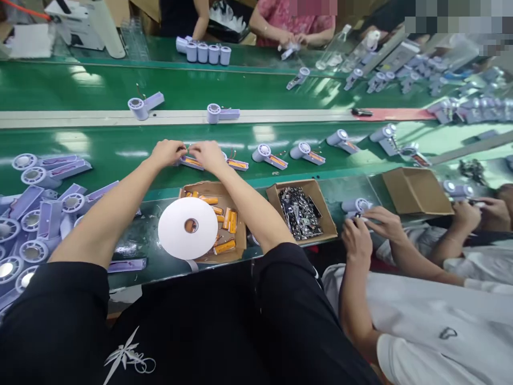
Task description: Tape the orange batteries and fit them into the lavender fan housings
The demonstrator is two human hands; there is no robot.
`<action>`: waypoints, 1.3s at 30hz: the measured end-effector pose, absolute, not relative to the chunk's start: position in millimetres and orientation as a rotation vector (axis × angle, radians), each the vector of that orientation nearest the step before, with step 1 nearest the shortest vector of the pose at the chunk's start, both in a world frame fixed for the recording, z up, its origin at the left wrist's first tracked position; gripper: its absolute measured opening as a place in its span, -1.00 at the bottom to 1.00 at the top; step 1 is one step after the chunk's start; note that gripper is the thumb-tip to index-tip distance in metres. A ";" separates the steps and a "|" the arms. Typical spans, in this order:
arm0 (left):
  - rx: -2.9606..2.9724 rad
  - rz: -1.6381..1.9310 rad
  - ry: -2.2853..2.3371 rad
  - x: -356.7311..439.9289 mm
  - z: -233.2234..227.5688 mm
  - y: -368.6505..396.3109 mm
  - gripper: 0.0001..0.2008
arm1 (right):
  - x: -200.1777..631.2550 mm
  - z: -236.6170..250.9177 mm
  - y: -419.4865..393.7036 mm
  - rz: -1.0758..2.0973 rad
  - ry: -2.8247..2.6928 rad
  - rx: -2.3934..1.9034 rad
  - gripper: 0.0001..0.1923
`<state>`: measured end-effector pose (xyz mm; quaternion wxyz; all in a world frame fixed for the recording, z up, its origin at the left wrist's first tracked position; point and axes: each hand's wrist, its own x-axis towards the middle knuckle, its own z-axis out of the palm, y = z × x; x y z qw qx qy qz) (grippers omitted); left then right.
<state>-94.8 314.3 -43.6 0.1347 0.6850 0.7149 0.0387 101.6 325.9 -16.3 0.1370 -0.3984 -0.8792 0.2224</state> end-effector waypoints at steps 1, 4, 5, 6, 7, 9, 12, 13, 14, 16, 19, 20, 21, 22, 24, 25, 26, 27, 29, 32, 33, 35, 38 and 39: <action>1.996 0.123 2.090 -89.1 -36.7 306.1 -0.58 | 122.5 -4.4 313.2 0.662 -2.401 -1.151 -0.69; 2.248 0.264 1.906 -71.6 -12.9 248.0 -0.47 | 201.2 26.6 250.7 0.821 -2.229 -1.113 -0.60; 2.392 0.294 1.719 -67.2 -5.6 218.4 -0.43 | 228.5 31.9 224.6 0.919 -2.224 -1.088 -0.58; 2.528 0.222 1.428 -64.0 0.3 186.0 -0.41 | 253.6 33.4 198.0 1.017 -2.243 -1.063 -0.62; 2.615 0.089 1.178 -62.3 4.6 153.1 -0.38 | 274.8 31.4 171.9 1.090 -2.261 -1.057 -0.66; 2.710 -0.100 1.077 -62.7 9.0 93.9 -0.36 | 300.6 18.5 125.1 1.231 -2.239 -1.084 -0.71; 2.795 -0.102 1.235 -66.0 10.1 38.8 -0.36 | 292.8 -8.9 71.1 1.452 -2.051 -1.193 -0.67; 2.820 -0.001 1.294 -66.3 9.9 28.7 -0.36 | 280.4 -16.7 56.9 1.550 -1.984 -1.193 -0.59; 2.836 0.136 1.359 -66.1 9.4 21.0 -0.36 | 265.5 -22.8 44.4 1.650 -1.946 -1.151 -0.52; 2.823 0.445 1.540 -65.2 6.3 8.7 -0.35 | 235.8 -29.0 25.9 1.782 -2.015 -0.963 -0.59; 2.670 0.743 1.861 -67.7 -4.9 -10.4 -0.26 | 213.5 -25.5 22.7 1.680 -2.480 -0.657 -0.64; 2.597 0.781 1.944 -69.7 -9.9 -17.1 -0.23 | 214.3 -22.2 29.4 1.617 -2.626 -0.602 -0.67; 2.529 0.799 2.008 -71.5 -14.9 -23.6 -0.20 | 218.3 -18.4 39.5 1.545 -2.741 -0.590 -0.73; 2.475 0.802 2.047 -72.7 -19.6 -29.6 -0.19 | 224.0 -14.5 52.1 1.454 -2.827 -0.626 -0.74; 2.427 0.787 2.058 -71.5 -27.3 -38.6 -0.21 | 235.3 -8.2 79.6 1.173 -2.959 -0.801 -0.69; 2.428 0.779 2.045 -68.9 -30.0 -41.4 -0.23 | 238.6 -6.5 92.0 0.990 -3.046 -0.888 -0.70; 2.433 0.770 2.026 -65.4 -31.7 -43.2 -0.24 | 239.8 -5.7 102.4 0.816 -3.140 -0.959 -0.72; 2.436 0.761 2.007 -61.4 -32.6 -44.1 -0.24 | 239.4 -5.8 110.3 0.685 -3.236 -0.993 -0.74; 2.433 0.735 1.970 -54.2 -32.2 -44.4 -0.23 | 237.2 -6.2 119.9 0.573 -3.392 -0.963 -0.75; 2.444 0.681 1.870 -49.6 -28.1 -45.7 -0.23 | 244.5 -0.7 126.0 0.653 -3.234 -0.851 -0.71; 2.453 0.664 1.829 -49.6 -26.3 -46.7 -0.24 | 250.5 3.0 126.9 0.695 -3.055 -0.819 -0.70; 2.468 0.622 1.762 -50.2 -22.7 -49.1 -0.23 | 263.2 10.4 125.5 0.719 -2.586 -0.782 -0.72; 2.459 0.538 1.735 -48.6 -17.3 -50.8 -0.21 | 268.3 11.1 108.8 0.689 -2.037 -0.799 -0.83; 2.454 0.517 1.739 -47.2 -15.6 -50.5 -0.22 | 264.4 6.8 99.0 0.711 -1.961 -0.811 -0.87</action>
